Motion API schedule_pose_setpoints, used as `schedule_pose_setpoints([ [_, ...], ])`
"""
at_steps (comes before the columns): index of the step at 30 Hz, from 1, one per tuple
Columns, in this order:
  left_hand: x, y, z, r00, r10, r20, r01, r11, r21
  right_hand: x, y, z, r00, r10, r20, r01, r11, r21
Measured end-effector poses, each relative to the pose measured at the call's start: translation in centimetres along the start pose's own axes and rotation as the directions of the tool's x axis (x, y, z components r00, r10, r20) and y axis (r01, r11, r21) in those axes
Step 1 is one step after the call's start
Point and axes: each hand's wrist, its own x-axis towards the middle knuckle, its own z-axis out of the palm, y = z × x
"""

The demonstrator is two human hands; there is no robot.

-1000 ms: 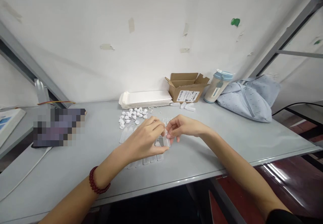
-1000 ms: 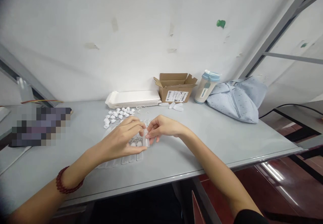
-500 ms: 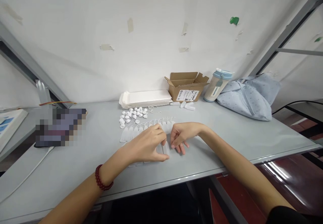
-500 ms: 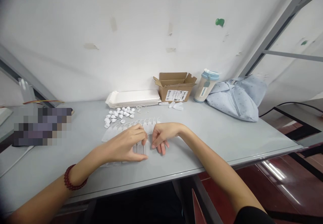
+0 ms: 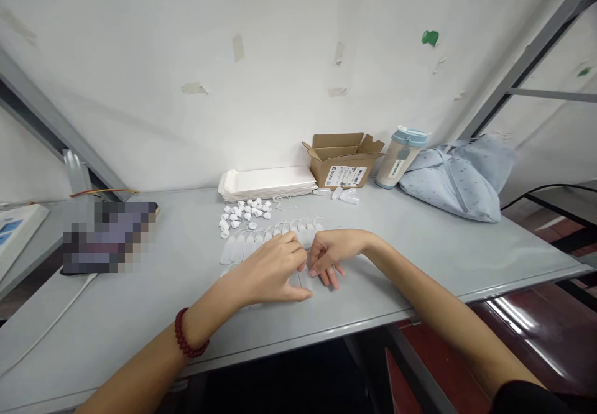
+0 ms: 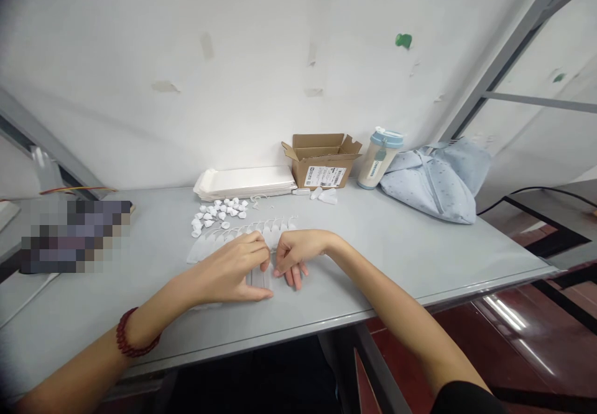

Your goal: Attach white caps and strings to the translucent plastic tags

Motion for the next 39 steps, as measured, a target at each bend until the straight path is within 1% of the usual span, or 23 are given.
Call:
schedule_pose_setpoints([
  [8, 0.0, -0.1, 0.3, 1.0, -0.014, 0.01, 0.013, 0.995, 0.099, 0.3, -0.2, 0.2, 0.999, 0.011, -0.041, -0.01, 1.0, 0.008],
  [11, 0.0, -0.1, 0.3, 1.0, -0.012, 0.019, 0.01, 0.994, 0.11, 0.5, -0.1, 0.3, 0.999, 0.01, -0.037, -0.01, 1.0, 0.007],
  [14, 0.0, 0.0, 0.0, 1.0, -0.012, 0.018, 0.01, 0.995, 0.096, 0.5, -0.1, 0.3, 1.0, 0.005, -0.031, -0.005, 1.0, 0.003],
  [16, -0.1, -0.1, -0.5, 0.999, -0.033, -0.013, 0.034, 0.998, 0.06, 0.5, -0.2, 0.4, 0.999, 0.011, -0.039, -0.011, 1.0, 0.007],
  [19, -0.3, -0.8, -1.2, 0.989, -0.104, -0.108, 0.107, 0.994, 0.023, 0.4, -0.5, 0.5, 0.998, 0.027, -0.055, -0.026, 1.0, 0.012],
  [21, -0.3, -1.5, -1.6, 0.97, -0.168, -0.177, 0.176, 0.984, 0.031, 0.5, -0.6, 0.6, 0.998, 0.034, -0.058, -0.033, 0.999, 0.014],
  [23, -0.4, -2.4, -1.8, 0.947, -0.231, -0.223, 0.246, 0.968, 0.04, 0.5, -0.6, 0.6, 0.998, 0.038, -0.054, -0.037, 0.999, 0.015],
  [25, -0.4, -3.1, -1.9, 0.93, -0.276, -0.244, 0.293, 0.955, 0.037, 0.6, -0.5, 0.6, 0.998, 0.033, -0.051, -0.032, 0.999, 0.012],
  [29, -0.4, -4.1, -1.7, 0.903, -0.329, -0.275, 0.349, 0.937, 0.026, 0.4, -0.2, 0.4, 0.998, 0.014, -0.056, -0.014, 1.0, 0.013],
  [31, -0.5, -4.5, -1.6, 0.888, -0.346, -0.302, 0.367, 0.93, 0.016, 0.0, -0.2, 0.2, 0.997, -0.012, -0.081, 0.014, 1.0, 0.021],
  [33, -0.6, -5.0, -1.5, 0.879, -0.351, -0.323, 0.374, 0.927, 0.009, -0.4, -0.2, -0.1, 0.988, -0.064, -0.142, 0.067, 0.997, 0.022],
  [34, -0.6, -5.4, -1.5, 0.875, -0.356, -0.328, 0.378, 0.926, 0.005, -0.6, -0.1, -0.4, 0.976, -0.099, -0.195, 0.104, 0.995, 0.014],
  [35, -0.6, -5.8, -1.5, 0.871, -0.365, -0.329, 0.386, 0.922, 0.0, -0.7, -0.1, -0.7, 0.954, -0.139, -0.267, 0.143, 0.99, -0.003],
  [36, -0.5, -6.3, -1.6, 0.867, -0.375, -0.329, 0.396, 0.918, -0.006, -0.8, 0.1, -1.1, 0.914, -0.18, -0.362, 0.18, 0.983, -0.035],
  [37, -0.4, -6.9, -1.7, 0.862, -0.386, -0.327, 0.405, 0.914, -0.011, -0.8, 0.4, -1.6, 0.85, -0.219, -0.479, 0.203, 0.976, -0.085],
  [38, -0.1, -7.4, -1.8, 0.86, -0.393, -0.325, 0.412, 0.911, -0.01, -0.8, 0.8, -2.2, 0.758, -0.258, -0.599, 0.203, 0.966, -0.159],
  [39, 0.1, -8.0, -1.8, 0.861, -0.394, -0.322, 0.415, 0.91, -0.004, -0.6, 1.2, -2.8, 0.629, -0.291, -0.721, 0.162, 0.956, -0.245],
])
